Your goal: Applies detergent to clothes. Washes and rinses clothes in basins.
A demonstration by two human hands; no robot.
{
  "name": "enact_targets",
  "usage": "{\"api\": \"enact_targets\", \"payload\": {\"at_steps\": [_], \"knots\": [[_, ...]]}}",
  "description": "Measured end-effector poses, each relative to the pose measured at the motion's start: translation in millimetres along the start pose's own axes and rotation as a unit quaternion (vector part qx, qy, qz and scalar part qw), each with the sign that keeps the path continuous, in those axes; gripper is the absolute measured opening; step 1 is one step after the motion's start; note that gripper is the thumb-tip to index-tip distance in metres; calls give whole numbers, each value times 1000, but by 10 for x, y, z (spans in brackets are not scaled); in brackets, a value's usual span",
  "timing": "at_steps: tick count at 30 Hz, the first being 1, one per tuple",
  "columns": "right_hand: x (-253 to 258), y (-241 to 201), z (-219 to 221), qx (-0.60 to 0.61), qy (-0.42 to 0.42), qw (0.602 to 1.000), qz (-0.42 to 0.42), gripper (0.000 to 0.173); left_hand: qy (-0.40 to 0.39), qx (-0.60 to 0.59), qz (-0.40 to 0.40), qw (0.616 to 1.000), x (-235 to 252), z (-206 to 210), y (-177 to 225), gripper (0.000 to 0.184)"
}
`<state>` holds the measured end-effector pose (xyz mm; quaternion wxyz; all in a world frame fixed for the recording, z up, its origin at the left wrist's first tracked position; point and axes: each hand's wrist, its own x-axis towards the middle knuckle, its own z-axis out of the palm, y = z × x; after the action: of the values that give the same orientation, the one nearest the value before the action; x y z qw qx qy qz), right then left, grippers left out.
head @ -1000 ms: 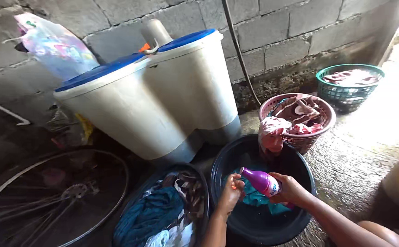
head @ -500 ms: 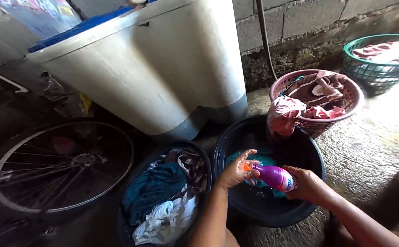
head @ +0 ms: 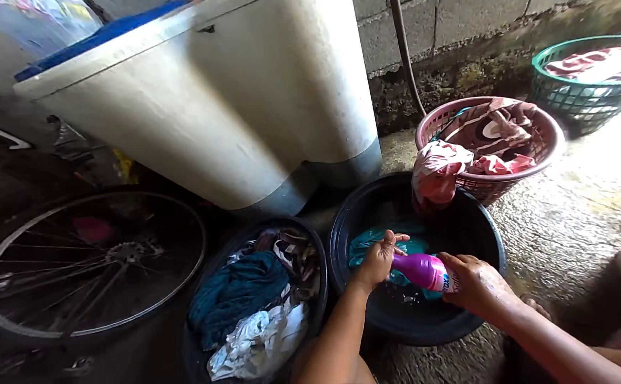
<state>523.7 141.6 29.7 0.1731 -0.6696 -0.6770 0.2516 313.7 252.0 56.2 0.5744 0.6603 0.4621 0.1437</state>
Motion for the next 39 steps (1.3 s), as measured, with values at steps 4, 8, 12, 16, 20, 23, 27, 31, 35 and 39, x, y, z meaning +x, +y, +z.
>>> {"api": "enact_targets", "payload": {"at_steps": [4, 8, 12, 16, 20, 23, 27, 31, 35, 39], "knots": [[-13, 25, 29, -23, 49, 998, -14, 71, -3, -5, -11, 1000, 25, 33, 44, 62], [38, 92, -143, 127, -91, 988, 20, 75, 4, 66, 122, 990, 45, 44, 45, 48], [45, 230, -128, 356, -181, 917, -10, 56, 29, 73, 344, 936, 126, 80, -83, 47], [39, 176, -83, 381, -173, 908, -6, 52, 94, 59, 382, 917, 224, 42, -147, 53], [68, 150, -140, 408, -169, 897, 9, 54, 143, 47, 351, 924, 154, -8, -134, 40], [80, 184, -145, 429, -172, 887, 23, 54, 151, 90, 372, 912, 172, 2, -112, 50], [60, 157, -77, 477, -155, 863, 57, 59, 114, -25, 345, 931, 219, 32, -125, 34], [63, 135, -90, 499, -145, 852, 69, 64, 12, -236, 285, 929, 177, -18, -64, 25], [54, 122, -69, 518, -135, 840, 86, 68, -55, -386, 242, 888, 164, -20, -94, 23], [64, 126, -19, 482, -105, 866, 81, 75, -91, -399, 265, 873, 185, 38, -126, 24]]}}
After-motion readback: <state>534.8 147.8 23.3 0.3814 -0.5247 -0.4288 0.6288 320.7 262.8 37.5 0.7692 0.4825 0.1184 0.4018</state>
